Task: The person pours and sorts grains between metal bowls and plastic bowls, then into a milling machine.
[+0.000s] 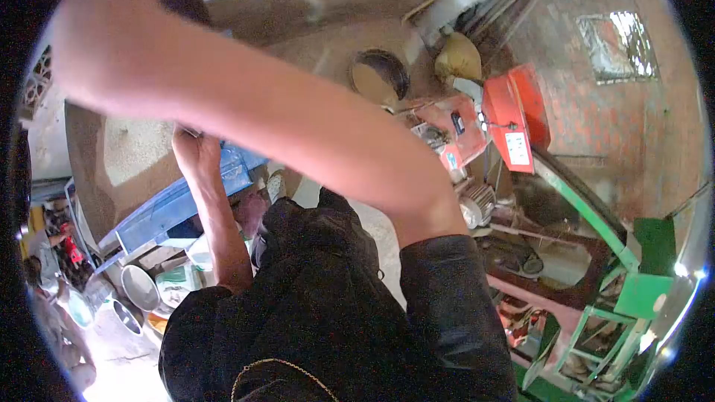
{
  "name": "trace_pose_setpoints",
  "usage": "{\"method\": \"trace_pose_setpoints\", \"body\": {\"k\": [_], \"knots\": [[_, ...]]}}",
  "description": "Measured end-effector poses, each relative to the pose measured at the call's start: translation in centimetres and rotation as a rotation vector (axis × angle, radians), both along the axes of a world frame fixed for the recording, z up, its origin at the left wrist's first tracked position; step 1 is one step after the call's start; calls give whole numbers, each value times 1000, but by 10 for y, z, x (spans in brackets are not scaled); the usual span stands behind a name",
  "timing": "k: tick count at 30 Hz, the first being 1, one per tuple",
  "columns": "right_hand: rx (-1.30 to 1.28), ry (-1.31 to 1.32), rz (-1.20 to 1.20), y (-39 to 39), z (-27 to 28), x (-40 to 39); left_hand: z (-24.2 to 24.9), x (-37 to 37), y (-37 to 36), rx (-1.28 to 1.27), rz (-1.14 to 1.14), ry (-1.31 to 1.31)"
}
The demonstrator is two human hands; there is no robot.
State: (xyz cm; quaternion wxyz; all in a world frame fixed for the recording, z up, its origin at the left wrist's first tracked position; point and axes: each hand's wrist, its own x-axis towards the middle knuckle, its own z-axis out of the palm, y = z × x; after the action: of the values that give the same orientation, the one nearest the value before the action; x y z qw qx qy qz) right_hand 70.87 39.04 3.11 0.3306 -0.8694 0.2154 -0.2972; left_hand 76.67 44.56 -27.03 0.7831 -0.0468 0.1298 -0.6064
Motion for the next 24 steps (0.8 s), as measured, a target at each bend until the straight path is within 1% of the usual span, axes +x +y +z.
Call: {"method": "trace_pose_setpoints", "body": {"k": [4, 5, 6, 8, 11, 18, 21, 23, 24], "knots": [[-131, 62, 143, 25, -17, 65, -11, 8, -7, -34, 19, -39], [-143, 65, 186, 30, -21, 82, 5, 6, -8, -55, 20, -39], [-158, 72, 219, 33, -27, 95, -2, 6, -9, -70, 20, -31], [-181, 80, 270, 49, -30, 109, 1, 5, -14, -90, 27, -18], [-180, 68, 315, 50, -32, 115, -3, 2, -21, -104, 33, -20], [-206, 62, 356, 49, -19, 110, -14, 24, -62, -142, 86, -55], [-191, 55, 335, 49, -22, 106, -12, 35, -66, -160, 105, -58], [-177, 44, 314, 42, -21, 99, -5, 32, -61, -246, 78, 29], [-181, 39, 301, 37, -18, 96, -10, 32, -60, -353, 18, 46]]}}
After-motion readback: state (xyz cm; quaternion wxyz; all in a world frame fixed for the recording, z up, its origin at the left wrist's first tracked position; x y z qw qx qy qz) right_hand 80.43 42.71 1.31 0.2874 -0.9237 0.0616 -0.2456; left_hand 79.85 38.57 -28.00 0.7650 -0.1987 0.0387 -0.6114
